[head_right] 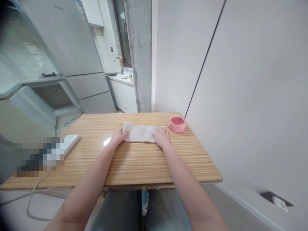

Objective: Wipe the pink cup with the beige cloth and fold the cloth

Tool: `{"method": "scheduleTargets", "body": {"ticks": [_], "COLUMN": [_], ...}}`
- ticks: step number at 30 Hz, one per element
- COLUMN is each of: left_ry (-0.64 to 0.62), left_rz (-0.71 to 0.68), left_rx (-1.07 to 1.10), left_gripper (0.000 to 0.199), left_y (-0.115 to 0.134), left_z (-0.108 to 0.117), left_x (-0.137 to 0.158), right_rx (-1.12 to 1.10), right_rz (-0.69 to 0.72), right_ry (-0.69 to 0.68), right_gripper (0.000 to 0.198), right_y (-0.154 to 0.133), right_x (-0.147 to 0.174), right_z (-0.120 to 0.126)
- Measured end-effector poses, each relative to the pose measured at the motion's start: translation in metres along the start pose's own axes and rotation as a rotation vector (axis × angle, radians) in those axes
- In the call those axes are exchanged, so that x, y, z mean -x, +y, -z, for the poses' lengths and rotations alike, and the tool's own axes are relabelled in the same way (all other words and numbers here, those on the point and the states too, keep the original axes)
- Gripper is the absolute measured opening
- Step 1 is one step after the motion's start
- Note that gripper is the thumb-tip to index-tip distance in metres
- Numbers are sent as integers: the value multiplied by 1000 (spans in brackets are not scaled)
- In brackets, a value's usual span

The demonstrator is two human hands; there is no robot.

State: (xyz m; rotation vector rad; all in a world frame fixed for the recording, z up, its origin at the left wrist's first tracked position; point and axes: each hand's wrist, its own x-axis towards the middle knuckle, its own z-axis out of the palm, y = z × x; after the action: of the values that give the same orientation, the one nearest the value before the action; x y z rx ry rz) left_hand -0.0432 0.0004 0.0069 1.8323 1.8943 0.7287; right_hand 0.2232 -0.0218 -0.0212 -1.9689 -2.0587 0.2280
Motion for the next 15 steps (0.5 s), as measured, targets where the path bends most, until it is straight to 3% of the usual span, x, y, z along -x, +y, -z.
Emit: {"method": "scheduleTargets", "body": {"ticks": [3,5,7,9,12,15], "left_ry": [207,390,527,599,568,310], "left_rz": [142,219,222,116,-203,-449], "left_rx": [326,490,556,543,421,228], "left_gripper": [19,26,35,37,30,30], "left_y": [-15,-22,-21,-11,18,48], "left_z": [12,20,24,22,3,-27], "left_x": [-10,-14,-14,-9,6,21], "right_rx": [-71,-103,-130,-154,-174,-185], "right_rz": [66,133,174,192,202,204], "right_ry": [24,19,0,-17,-17,-6], "right_gripper": [47,43,43,47,49,50], "right_y": [1,-1,-5,-9,-12,-12], "right_x": [0,1,3,4,5,3], "right_z": [5,7,7,5,2,0]}}
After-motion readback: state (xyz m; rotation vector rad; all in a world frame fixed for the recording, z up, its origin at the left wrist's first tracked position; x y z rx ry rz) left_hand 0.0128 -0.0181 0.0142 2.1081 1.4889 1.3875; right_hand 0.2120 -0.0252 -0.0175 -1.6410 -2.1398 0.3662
